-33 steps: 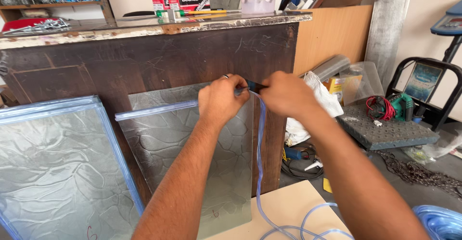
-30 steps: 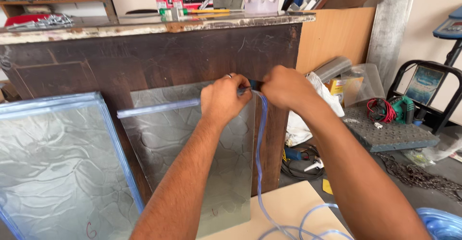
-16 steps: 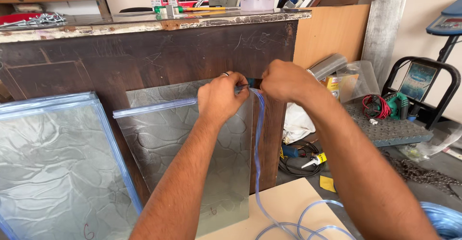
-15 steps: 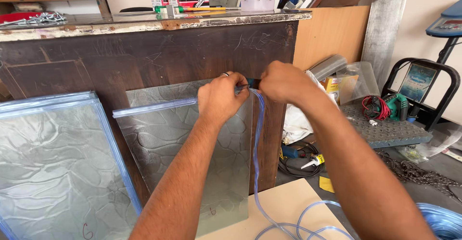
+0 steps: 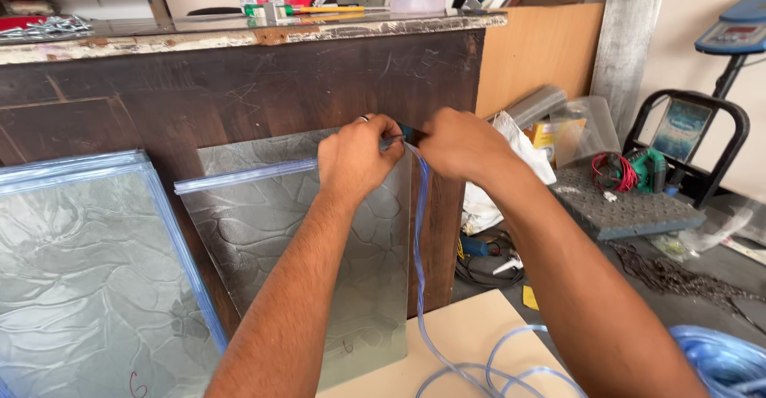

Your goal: The person applies a blue plastic sealant strip along the edges of a rectangular glass pane using a utility knife to cut and press the material. They work on multiple sides of the glass, cutting the strip to length and smoothing it into place.

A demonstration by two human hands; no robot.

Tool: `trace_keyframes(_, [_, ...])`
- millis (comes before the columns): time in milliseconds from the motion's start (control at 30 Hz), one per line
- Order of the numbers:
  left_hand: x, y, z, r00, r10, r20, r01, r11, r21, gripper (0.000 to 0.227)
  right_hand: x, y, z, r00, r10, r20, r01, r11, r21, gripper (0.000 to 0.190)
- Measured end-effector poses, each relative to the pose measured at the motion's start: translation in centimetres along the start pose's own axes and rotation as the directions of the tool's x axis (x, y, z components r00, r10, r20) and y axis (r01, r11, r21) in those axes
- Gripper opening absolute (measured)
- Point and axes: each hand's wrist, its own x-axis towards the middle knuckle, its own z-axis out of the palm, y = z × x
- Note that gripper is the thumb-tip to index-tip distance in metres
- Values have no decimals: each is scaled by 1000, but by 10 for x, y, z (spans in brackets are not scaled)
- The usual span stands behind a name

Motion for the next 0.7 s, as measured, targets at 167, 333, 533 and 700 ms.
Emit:
trace_keyframes(167, [-3,1,0,999,-1,34,2,1000,-20,22,3,-2,3,993,86,78,-104,958,269,27])
trace_keyframes(333, [0,4,-3,993,-15,120,-2,991,133,27,15,51,32,998,55,-41,-9,700,714,16])
trace_keyframes(533, [-3,9,-3,967,29,253,-113,938,327,46,27,82,92,1000,-3,11,-10,325,946,11])
trace_keyframes(700, [-1,14,-4,948,-12,317,-131,895,427,58,40,74,100,991,-133,-8,68,458,886,22])
